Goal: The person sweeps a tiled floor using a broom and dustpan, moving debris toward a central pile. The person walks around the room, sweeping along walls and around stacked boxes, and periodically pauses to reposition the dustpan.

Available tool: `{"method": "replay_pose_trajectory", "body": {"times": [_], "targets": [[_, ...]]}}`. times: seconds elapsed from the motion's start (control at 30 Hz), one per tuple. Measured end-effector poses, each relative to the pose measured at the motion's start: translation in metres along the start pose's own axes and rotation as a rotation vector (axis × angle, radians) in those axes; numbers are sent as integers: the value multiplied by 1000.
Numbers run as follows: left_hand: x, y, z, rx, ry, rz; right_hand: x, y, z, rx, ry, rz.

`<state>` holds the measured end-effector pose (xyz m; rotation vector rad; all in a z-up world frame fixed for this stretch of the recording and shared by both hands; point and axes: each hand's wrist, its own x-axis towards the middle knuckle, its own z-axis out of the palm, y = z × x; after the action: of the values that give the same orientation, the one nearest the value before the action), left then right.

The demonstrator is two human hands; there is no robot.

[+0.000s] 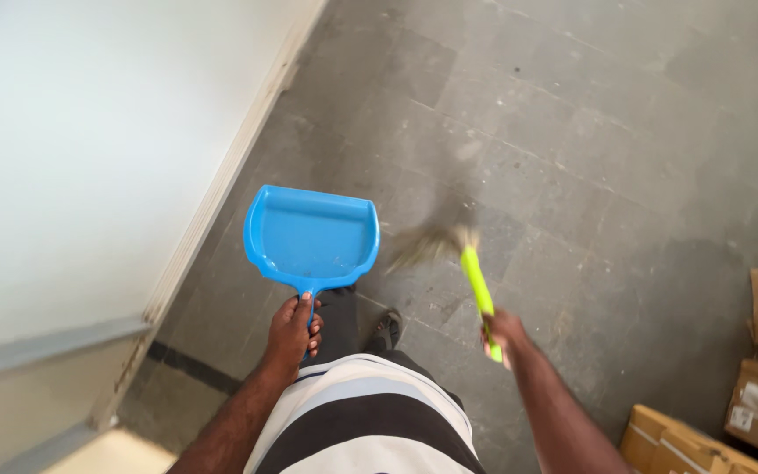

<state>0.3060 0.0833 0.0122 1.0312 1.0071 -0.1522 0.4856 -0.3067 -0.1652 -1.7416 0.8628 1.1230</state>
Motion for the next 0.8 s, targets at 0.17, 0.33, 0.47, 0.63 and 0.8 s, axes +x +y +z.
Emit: {"method": "replay_pose_trajectory", "body": {"times": [0.17, 0.33, 0.47, 0.63, 0.8], "targets": [[55, 47, 23, 105, -64, -34, 17, -94, 12, -101, 82, -261], [118, 117, 42, 219, -141, -95, -10, -84, 32, 94, 226, -500], [167, 164, 61, 316, -183, -183, -51, -17, 66, 318, 325, -259], [218, 200, 71, 423, -266, -214, -81, 20, 100, 351, 378, -54], [236, 217, 64, 443, -266, -230, -39, -29, 119, 663, 113, 192]]}}
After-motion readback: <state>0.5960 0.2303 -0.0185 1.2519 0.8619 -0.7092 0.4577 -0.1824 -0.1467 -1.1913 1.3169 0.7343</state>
